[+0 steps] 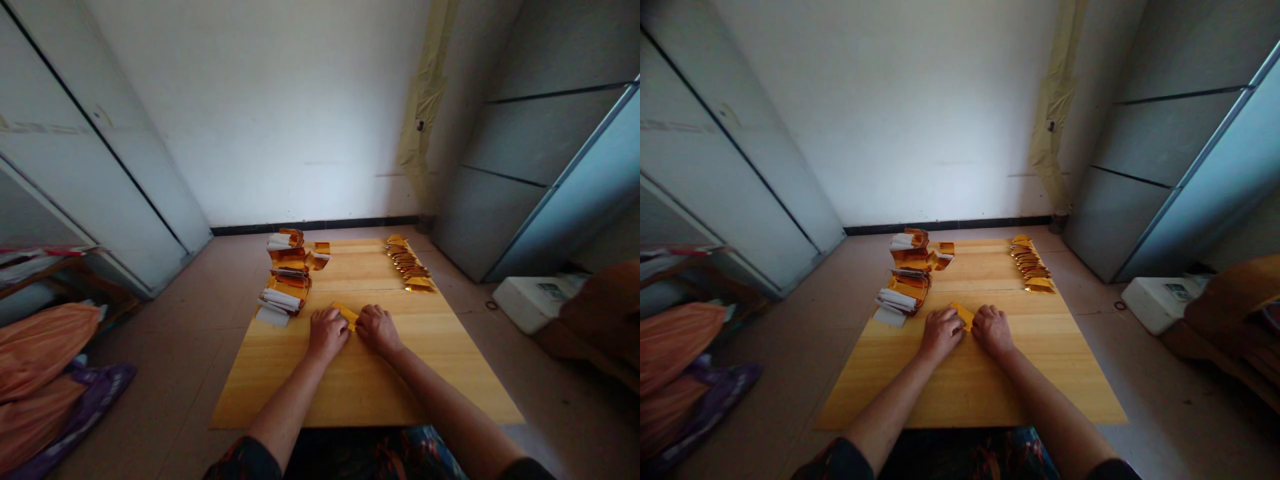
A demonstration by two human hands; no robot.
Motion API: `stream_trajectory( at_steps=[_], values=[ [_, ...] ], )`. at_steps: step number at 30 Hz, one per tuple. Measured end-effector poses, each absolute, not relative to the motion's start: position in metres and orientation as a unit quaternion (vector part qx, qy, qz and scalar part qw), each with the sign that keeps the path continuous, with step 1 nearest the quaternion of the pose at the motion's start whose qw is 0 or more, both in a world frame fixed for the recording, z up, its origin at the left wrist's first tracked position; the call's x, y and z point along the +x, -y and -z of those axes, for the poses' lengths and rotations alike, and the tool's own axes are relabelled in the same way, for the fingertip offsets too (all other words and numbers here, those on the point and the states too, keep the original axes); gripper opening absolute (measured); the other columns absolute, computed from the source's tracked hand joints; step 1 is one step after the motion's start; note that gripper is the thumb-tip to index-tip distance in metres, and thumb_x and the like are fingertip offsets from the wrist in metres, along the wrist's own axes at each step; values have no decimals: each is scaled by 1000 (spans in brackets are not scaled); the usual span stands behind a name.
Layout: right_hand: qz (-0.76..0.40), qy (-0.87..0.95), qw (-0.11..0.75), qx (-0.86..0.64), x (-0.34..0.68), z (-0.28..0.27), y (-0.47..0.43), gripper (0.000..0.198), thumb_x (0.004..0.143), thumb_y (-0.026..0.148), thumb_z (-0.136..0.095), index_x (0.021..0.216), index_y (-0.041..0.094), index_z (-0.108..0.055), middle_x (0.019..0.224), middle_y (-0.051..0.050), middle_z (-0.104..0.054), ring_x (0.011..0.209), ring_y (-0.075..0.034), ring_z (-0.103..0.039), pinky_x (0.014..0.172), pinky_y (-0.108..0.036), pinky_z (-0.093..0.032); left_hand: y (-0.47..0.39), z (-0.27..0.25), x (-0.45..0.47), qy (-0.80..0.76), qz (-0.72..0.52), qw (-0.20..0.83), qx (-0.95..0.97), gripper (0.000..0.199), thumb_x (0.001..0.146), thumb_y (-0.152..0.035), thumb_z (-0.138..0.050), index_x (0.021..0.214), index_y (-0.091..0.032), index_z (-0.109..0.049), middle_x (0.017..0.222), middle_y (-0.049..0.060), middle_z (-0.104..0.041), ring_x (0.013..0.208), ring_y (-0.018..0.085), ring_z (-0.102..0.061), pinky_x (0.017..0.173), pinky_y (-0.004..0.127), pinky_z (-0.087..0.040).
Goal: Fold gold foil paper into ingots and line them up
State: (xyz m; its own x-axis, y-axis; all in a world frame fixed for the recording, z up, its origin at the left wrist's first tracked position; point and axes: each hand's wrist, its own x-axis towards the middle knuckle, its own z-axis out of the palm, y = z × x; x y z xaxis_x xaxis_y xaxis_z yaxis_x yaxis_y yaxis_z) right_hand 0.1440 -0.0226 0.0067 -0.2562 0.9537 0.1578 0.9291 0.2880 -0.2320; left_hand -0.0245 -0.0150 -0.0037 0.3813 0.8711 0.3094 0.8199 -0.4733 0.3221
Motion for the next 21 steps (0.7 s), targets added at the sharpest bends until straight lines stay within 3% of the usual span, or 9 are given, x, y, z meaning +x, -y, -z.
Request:
stream_trajectory(
  at_steps=[5,13,21],
  values=[
    [-33,798,115,-591,136,-6,31,13,85,24,-53,87,19,-65,94,-7,-62,92,-20,-51,76,-29,-34,17,9,-21,-512,-257,24,819,12,77,-13,-59,81,-22,-66,107,5,-62,105,22,-53,91,40,-36],
    [-42,825,142,-546,137,-6,35,13,84,22,-52,86,19,-65,105,-7,-61,97,-19,-49,82,-30,-35,20,14,-30,-450,-227,-22,863,20,85,-14,-51,87,-23,-69,85,5,-60,86,19,-52,73,32,-41],
    [-85,892,129,-424,156,-19,30,18,86,26,-52,98,22,-65,98,-6,-63,100,-20,-49,88,-32,-34,24,3,-42,-441,-170,13,881,24,87,-16,-47,100,-26,-65,96,4,-64,92,18,-54,79,33,-39]
  ],
)
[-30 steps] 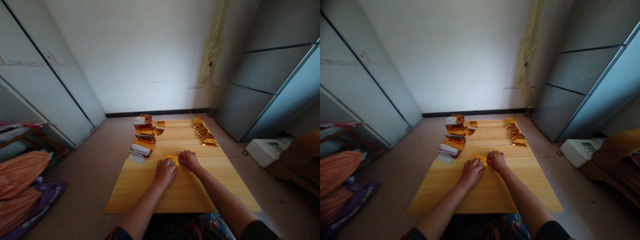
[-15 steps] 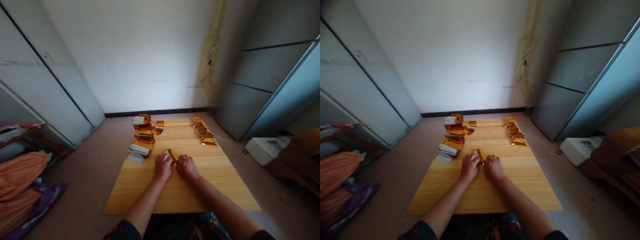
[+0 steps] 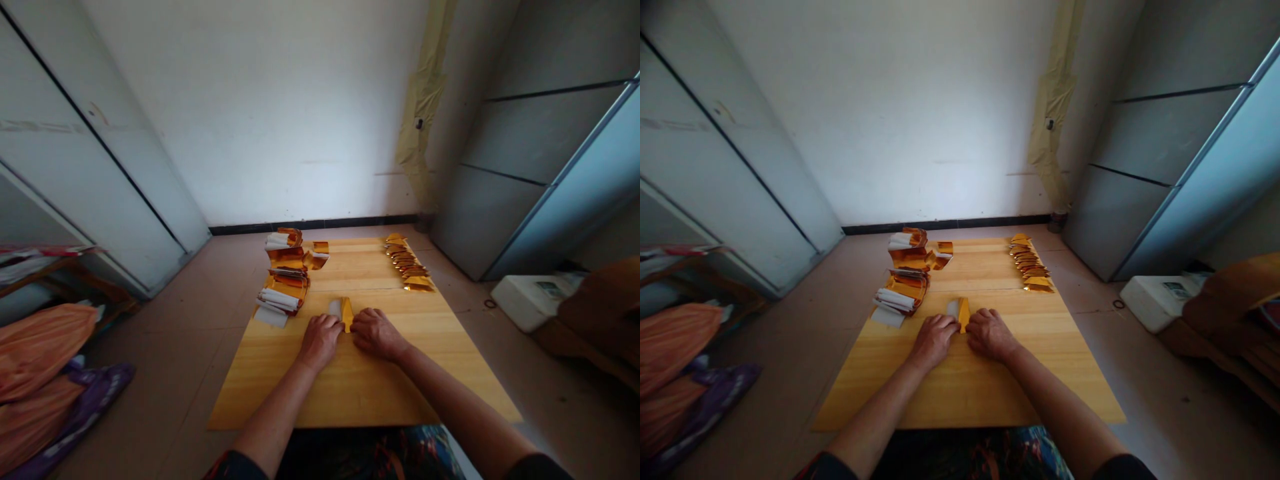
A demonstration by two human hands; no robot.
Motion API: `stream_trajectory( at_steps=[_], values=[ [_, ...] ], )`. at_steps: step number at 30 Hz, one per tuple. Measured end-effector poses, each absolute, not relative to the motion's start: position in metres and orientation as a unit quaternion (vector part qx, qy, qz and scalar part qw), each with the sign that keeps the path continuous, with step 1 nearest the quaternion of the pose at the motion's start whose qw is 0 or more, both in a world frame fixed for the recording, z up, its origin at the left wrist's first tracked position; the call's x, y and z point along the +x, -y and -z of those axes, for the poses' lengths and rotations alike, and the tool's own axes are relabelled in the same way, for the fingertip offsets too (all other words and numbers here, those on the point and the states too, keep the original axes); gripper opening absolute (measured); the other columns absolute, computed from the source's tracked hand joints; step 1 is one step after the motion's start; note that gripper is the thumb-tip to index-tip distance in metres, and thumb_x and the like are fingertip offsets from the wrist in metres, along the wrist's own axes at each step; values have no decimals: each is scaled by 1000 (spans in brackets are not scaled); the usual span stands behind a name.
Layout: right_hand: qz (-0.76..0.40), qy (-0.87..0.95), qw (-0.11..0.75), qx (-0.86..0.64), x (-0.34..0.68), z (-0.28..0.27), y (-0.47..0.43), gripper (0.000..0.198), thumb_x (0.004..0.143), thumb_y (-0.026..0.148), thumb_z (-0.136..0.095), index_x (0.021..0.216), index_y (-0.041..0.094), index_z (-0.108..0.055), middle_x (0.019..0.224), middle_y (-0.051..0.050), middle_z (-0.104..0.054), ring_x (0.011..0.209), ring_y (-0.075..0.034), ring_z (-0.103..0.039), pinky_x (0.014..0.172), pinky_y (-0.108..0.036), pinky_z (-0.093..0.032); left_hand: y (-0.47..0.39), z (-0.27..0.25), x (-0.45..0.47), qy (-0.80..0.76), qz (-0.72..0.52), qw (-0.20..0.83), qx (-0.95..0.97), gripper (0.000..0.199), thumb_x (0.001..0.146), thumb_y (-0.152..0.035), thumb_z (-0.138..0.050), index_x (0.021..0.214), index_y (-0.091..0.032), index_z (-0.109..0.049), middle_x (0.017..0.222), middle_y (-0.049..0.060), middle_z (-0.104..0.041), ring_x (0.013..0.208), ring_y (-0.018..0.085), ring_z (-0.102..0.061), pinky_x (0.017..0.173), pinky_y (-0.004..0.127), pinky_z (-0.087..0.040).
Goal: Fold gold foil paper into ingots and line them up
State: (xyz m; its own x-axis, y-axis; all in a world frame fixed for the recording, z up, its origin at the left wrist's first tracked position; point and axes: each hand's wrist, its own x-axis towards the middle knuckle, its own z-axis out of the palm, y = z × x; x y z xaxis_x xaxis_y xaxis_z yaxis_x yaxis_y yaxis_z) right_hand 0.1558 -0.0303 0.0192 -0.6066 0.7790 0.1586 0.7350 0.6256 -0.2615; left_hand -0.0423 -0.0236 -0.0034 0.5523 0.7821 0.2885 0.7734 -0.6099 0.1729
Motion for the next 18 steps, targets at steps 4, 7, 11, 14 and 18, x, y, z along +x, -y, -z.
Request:
stream_trajectory(
  at_steps=[4,7,11,14,18],
  values=[
    [-106,893,144,-412,151,-12,33,22,90,29,-48,98,26,-68,97,-5,-63,99,-19,-49,89,-33,-34,25,-2,-51,-442,-188,43,876,18,86,-26,-52,100,-27,-64,107,1,-65,100,18,-55,88,37,-35],
    [-119,885,175,-416,150,-4,30,23,91,33,-48,98,27,-69,107,-5,-62,101,-19,-50,90,-33,-34,26,0,-54,-440,-197,64,874,23,80,-32,-61,102,-26,-63,114,1,-64,106,20,-54,91,39,-33],
    [-127,883,186,-411,153,1,21,22,90,35,-50,97,27,-69,111,-4,-63,103,-19,-50,89,-34,-34,23,5,-53,-449,-205,72,866,21,79,-33,-63,98,-27,-64,113,1,-65,108,20,-54,92,40,-32],
    [-124,885,186,-408,155,3,16,19,88,36,-53,96,27,-69,108,-4,-64,101,-19,-51,88,-33,-34,20,6,-51,-455,-210,68,863,15,80,-30,-62,94,-27,-65,110,1,-67,105,19,-55,92,39,-31],
    [-122,882,187,-414,154,5,12,16,86,36,-58,94,28,-69,108,-2,-64,100,-18,-51,87,-32,-34,18,7,-50,-452,-207,58,866,12,81,-29,-60,92,-27,-66,107,0,-68,101,18,-55,92,39,-31]
  ],
)
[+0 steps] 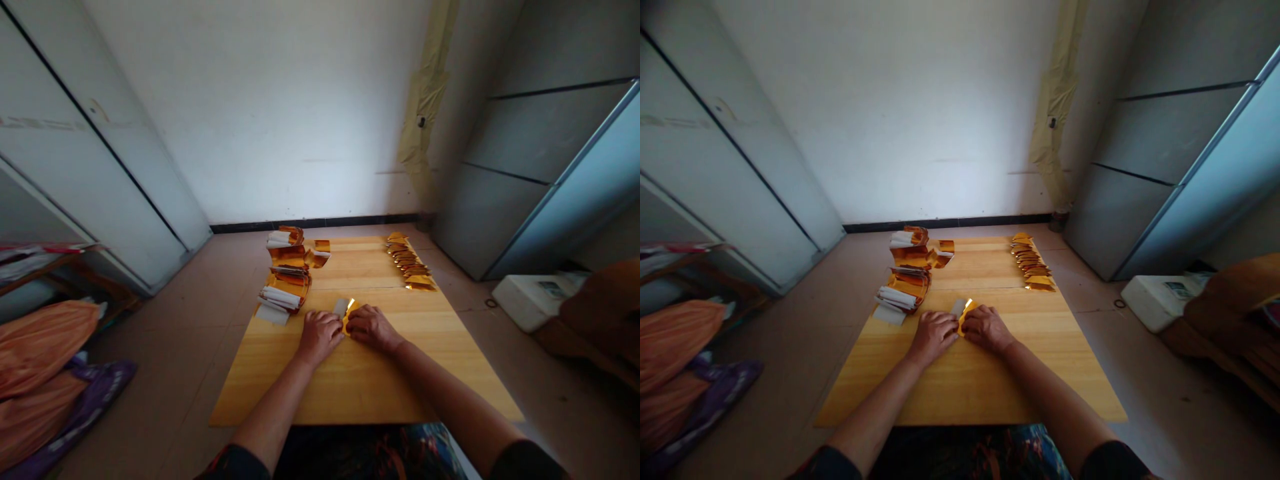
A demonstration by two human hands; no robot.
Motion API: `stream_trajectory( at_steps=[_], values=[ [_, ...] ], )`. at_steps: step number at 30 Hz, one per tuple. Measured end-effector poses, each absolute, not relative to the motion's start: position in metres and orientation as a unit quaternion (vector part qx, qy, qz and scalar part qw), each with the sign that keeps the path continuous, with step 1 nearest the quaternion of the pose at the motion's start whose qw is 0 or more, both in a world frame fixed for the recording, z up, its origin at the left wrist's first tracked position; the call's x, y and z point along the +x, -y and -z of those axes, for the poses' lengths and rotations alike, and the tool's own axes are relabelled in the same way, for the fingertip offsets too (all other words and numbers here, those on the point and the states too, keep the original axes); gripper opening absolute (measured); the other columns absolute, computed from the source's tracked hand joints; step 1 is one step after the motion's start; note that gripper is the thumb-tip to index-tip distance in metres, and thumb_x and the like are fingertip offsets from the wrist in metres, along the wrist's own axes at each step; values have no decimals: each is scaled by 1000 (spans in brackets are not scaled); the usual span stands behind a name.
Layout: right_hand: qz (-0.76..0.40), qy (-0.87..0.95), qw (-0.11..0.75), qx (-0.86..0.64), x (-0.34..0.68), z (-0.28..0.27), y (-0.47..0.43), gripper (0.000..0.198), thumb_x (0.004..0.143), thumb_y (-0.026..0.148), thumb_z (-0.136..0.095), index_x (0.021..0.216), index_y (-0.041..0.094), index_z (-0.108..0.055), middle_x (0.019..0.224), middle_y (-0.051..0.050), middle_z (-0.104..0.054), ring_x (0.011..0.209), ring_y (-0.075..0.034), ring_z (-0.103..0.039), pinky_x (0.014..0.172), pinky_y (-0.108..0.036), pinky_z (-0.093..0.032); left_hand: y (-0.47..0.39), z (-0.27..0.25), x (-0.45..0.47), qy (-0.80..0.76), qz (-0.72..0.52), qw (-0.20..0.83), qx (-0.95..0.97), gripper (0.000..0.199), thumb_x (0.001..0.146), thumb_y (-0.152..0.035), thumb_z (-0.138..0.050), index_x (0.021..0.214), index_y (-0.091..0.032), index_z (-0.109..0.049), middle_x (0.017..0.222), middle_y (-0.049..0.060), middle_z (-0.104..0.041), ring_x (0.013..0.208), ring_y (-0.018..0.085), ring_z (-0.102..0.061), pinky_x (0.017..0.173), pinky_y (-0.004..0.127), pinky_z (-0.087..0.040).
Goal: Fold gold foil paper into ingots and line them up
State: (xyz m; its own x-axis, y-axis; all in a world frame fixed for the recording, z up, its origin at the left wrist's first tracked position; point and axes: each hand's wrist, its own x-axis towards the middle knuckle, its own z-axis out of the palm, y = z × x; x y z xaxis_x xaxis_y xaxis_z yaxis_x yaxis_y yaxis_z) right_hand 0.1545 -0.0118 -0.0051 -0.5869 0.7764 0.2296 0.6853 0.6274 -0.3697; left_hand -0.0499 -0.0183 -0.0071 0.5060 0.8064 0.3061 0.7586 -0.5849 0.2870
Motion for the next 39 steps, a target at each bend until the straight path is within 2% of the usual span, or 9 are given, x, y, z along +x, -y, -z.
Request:
stream_trajectory(
  at_steps=[10,16,25,34,39],
  values=[
    [-145,888,171,-402,156,-5,11,24,80,36,-62,102,27,-66,109,-4,-64,101,-19,-52,86,-33,-34,18,9,-49,-446,-221,27,867,16,89,-30,-52,93,-29,-67,103,0,-69,96,16,-57,94,40,-30],
    [-146,879,197,-408,155,-2,11,17,81,30,-61,96,26,-68,106,-2,-65,99,-18,-54,85,-31,-35,18,13,-50,-444,-227,22,867,16,89,-29,-52,94,-30,-67,104,-1,-69,97,16,-57,95,40,-29],
    [-117,877,210,-415,153,6,10,15,87,31,-56,90,26,-69,103,-2,-66,97,-17,-54,85,-30,-34,21,9,-49,-451,-221,28,864,14,88,-26,-53,92,-28,-66,106,0,-68,99,17,-57,97,40,-30],
    [-77,867,173,-461,139,2,8,20,93,27,-45,86,19,-62,89,-5,-64,86,-16,-52,75,-27,-32,26,8,-57,-427,-210,42,878,17,85,-17,-51,90,-27,-64,116,0,-64,113,19,-51,103,47,-25],
    [-50,859,152,-487,129,2,5,17,93,24,-45,89,17,-60,92,-6,-63,87,-17,-53,74,-27,-32,24,7,-59,-407,-218,47,886,20,83,-14,-51,90,-26,-67,115,3,-63,118,20,-48,103,46,-30]
  ],
)
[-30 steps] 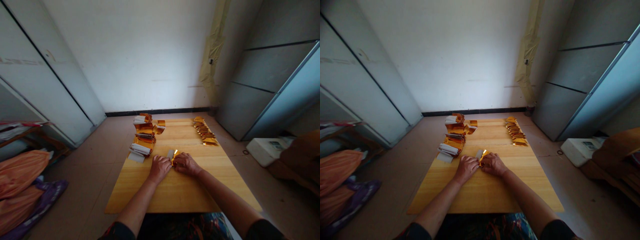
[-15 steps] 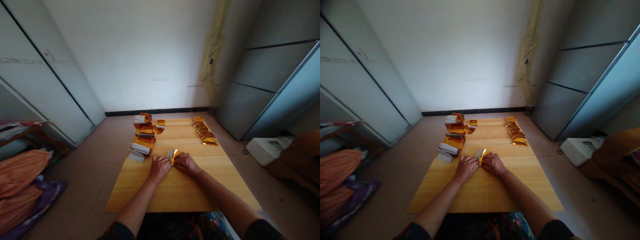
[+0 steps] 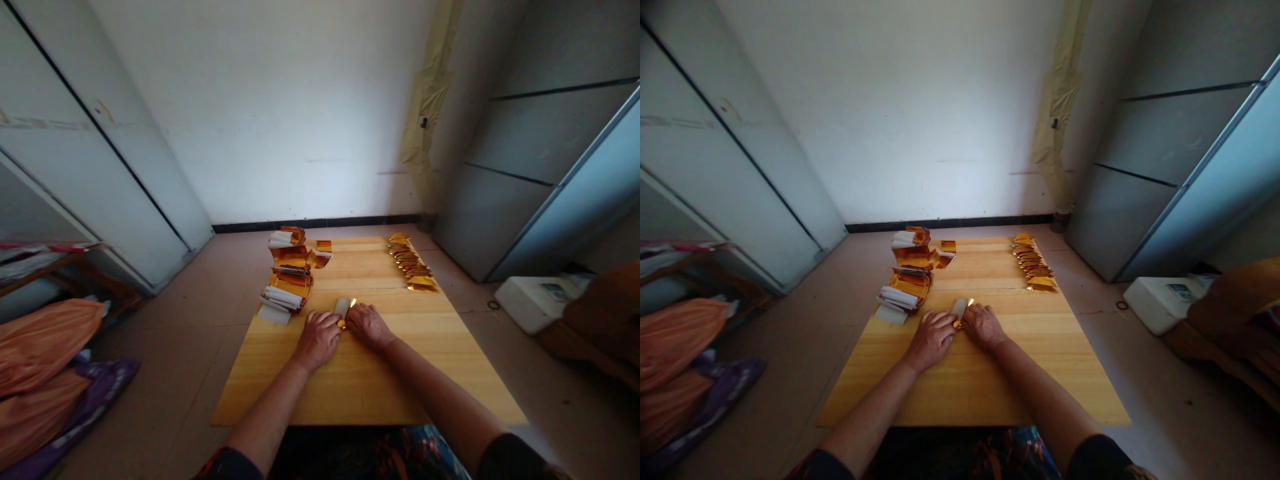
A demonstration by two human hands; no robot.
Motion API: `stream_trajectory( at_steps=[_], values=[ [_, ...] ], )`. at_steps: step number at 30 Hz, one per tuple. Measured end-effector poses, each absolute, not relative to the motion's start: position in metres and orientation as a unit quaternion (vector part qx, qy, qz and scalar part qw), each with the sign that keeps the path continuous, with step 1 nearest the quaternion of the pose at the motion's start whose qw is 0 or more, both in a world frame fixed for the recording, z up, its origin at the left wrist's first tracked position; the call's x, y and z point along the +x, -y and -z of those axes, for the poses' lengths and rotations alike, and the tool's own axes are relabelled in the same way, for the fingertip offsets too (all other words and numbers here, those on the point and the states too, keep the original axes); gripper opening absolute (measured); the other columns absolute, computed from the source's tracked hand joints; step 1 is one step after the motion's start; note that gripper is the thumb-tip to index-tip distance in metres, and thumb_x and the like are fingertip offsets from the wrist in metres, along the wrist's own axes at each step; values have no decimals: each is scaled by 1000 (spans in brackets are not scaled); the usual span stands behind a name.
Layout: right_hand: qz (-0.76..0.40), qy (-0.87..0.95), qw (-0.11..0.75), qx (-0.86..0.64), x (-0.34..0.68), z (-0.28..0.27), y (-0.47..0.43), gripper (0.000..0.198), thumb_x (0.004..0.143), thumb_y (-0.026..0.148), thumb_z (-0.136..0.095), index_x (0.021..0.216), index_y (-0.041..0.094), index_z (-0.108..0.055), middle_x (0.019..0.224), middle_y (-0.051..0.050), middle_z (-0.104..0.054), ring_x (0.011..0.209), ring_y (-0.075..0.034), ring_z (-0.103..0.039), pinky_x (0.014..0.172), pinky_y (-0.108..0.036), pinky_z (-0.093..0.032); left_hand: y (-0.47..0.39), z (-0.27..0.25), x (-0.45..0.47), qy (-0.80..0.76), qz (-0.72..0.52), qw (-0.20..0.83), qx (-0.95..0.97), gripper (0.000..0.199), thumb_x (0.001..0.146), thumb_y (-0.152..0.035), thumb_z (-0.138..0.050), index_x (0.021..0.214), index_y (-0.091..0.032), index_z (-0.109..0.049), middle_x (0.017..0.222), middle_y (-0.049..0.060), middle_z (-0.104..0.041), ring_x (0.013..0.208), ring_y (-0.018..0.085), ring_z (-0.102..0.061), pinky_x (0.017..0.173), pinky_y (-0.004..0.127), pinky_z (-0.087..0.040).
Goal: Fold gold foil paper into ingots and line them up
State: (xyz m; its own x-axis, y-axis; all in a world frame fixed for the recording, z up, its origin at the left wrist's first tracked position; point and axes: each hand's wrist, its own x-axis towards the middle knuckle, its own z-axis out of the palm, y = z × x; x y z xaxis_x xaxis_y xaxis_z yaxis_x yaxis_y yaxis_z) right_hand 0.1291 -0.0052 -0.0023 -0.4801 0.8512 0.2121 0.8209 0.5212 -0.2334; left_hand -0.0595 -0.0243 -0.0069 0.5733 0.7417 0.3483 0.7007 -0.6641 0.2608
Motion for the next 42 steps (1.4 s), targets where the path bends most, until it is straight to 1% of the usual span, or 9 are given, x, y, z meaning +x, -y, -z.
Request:
stream_trajectory(
  at_steps=[4,7,10,15,22,28,35,39,42],
  values=[
    [-56,852,139,-502,125,2,2,17,92,23,-46,87,17,-60,93,-6,-61,85,-16,-53,72,-26,-34,21,11,-59,-384,-240,76,888,26,80,-8,-48,92,-22,-66,103,5,-66,102,17,-56,93,34,-43],
    [-65,852,137,-501,126,4,-1,17,92,23,-47,84,16,-60,91,-6,-61,83,-15,-54,70,-25,-35,20,13,-60,-378,-242,87,889,26,79,-7,-47,90,-21,-65,100,4,-65,98,17,-57,90,31,-45],
    [-71,855,139,-495,127,9,-5,17,92,25,-48,83,16,-60,89,-5,-60,80,-14,-54,68,-24,-36,19,13,-61,-370,-239,96,893,24,77,-6,-48,88,-21,-63,100,4,-65,98,17,-57,90,31,-46],
    [-71,860,149,-482,128,13,-10,15,90,26,-51,82,16,-60,86,-4,-60,74,-13,-54,63,-23,-35,20,13,-62,-359,-242,103,896,28,72,-4,-50,93,-19,-60,104,5,-64,101,19,-56,93,34,-46],
    [-95,853,174,-483,128,10,-8,10,86,23,-55,79,17,-60,84,-4,-60,75,-13,-53,64,-22,-36,26,12,-61,-380,-231,98,890,43,71,-7,-51,112,-20,-56,113,6,-60,106,21,-54,97,37,-45],
    [-114,846,176,-490,128,11,-10,9,85,22,-56,78,17,-60,84,-3,-59,71,-12,-53,62,-21,-35,26,13,-61,-360,-239,77,899,33,75,-9,-50,103,-20,-63,109,7,-62,103,20,-55,93,35,-46],
    [-135,819,180,-528,125,14,-13,7,82,22,-58,77,17,-61,83,-2,-59,67,-11,-53,59,-21,-34,28,16,-59,-360,-249,49,898,32,73,-7,-50,100,-19,-63,107,7,-62,100,20,-56,91,36,-47],
    [-151,801,223,-535,126,18,-15,9,82,20,-57,74,17,-61,81,-2,-57,66,-10,-52,60,-20,-35,29,15,-57,-372,-244,43,894,32,73,-6,-49,99,-20,-63,106,6,-62,100,20,-56,92,36,-47],
    [-195,790,266,-517,130,20,-15,12,81,16,-55,71,18,-60,77,-1,-56,70,-11,-53,64,-20,-38,30,15,-56,-374,-246,40,893,31,74,-6,-49,98,-20,-63,106,7,-62,101,20,-56,93,37,-47]
  ],
)
